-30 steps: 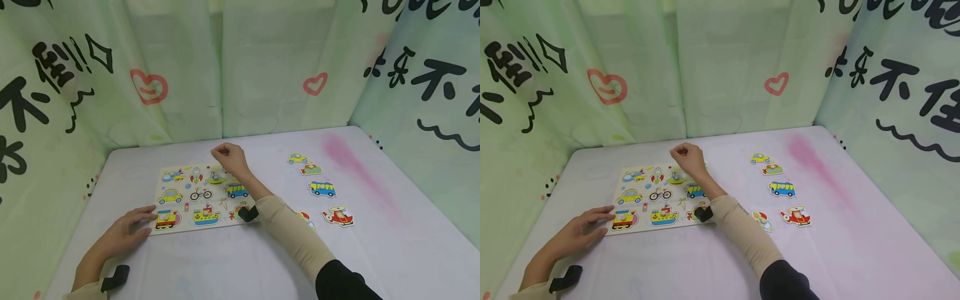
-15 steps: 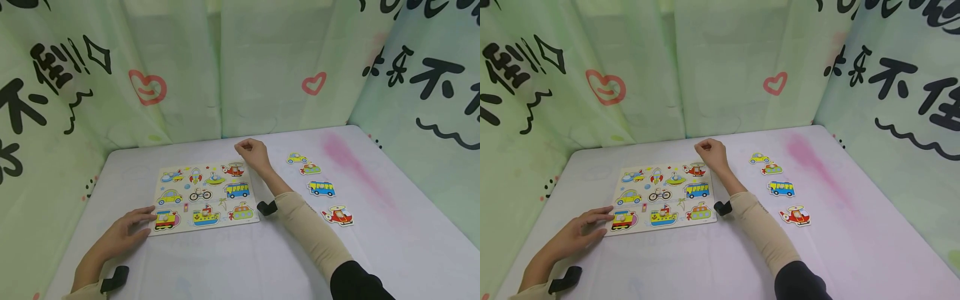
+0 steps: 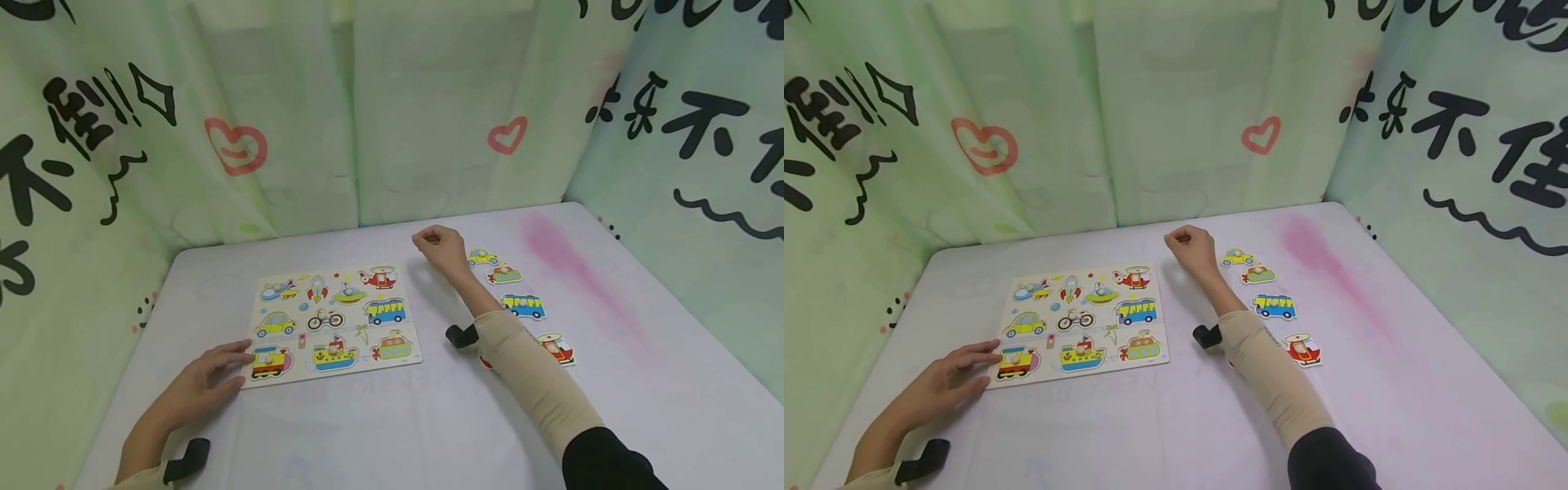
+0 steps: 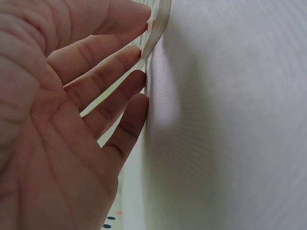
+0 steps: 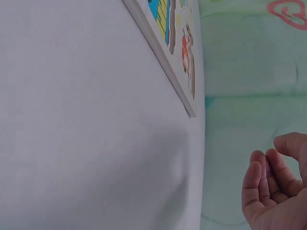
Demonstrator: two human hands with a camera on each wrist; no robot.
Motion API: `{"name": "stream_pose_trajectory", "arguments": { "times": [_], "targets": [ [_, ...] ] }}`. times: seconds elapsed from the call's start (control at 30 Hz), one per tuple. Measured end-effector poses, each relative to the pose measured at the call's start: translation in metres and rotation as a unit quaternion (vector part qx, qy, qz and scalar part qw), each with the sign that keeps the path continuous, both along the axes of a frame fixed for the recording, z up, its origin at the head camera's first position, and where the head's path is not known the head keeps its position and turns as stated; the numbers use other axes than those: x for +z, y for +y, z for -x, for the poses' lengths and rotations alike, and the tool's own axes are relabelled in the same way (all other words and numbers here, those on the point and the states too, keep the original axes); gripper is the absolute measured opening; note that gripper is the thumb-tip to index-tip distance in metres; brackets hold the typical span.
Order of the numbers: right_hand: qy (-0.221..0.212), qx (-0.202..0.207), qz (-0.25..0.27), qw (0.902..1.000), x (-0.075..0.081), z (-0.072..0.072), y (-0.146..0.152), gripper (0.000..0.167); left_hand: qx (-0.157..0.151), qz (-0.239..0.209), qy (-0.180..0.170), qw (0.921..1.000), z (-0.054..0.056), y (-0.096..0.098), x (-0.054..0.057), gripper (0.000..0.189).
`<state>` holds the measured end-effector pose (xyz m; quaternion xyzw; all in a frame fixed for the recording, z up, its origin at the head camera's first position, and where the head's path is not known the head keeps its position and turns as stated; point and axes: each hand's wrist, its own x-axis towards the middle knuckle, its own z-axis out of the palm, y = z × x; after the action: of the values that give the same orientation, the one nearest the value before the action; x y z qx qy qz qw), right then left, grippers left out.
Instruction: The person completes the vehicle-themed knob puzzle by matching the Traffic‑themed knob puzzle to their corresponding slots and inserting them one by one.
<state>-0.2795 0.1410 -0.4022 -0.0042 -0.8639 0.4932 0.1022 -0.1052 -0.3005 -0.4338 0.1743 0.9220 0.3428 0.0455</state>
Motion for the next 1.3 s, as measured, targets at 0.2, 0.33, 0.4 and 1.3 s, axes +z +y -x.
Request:
{"name": "stream_pose_trajectory", "arguments": {
  "times": [0.2,0.33,0.4,1.3],
  "targets": [
    [0.009,-0.008,-0.001,0.9999,-0.002,0.000,0.016,0.026,0.005,0.002,-0.002,1.0000,-0.001,0.000,0.002,0.037],
    [0.011,-0.013,-0.007,0.9998,-0.004,0.000,0.028,0.026,0.000,-0.002,0.007,1.0000,-0.001,0.000,-0.001,0.037],
    [0.008,-0.014,-0.007,0.9998,-0.005,0.000,0.035,0.026,-0.006,-0.010,0.015,0.9998,0.000,0.000,-0.002,0.037],
    [-0.108,-0.017,-0.108,0.9881,0.003,0.000,0.101,0.035,-0.012,-0.013,0.030,0.9994,0.001,-0.002,-0.004,0.035]
  ]
}}
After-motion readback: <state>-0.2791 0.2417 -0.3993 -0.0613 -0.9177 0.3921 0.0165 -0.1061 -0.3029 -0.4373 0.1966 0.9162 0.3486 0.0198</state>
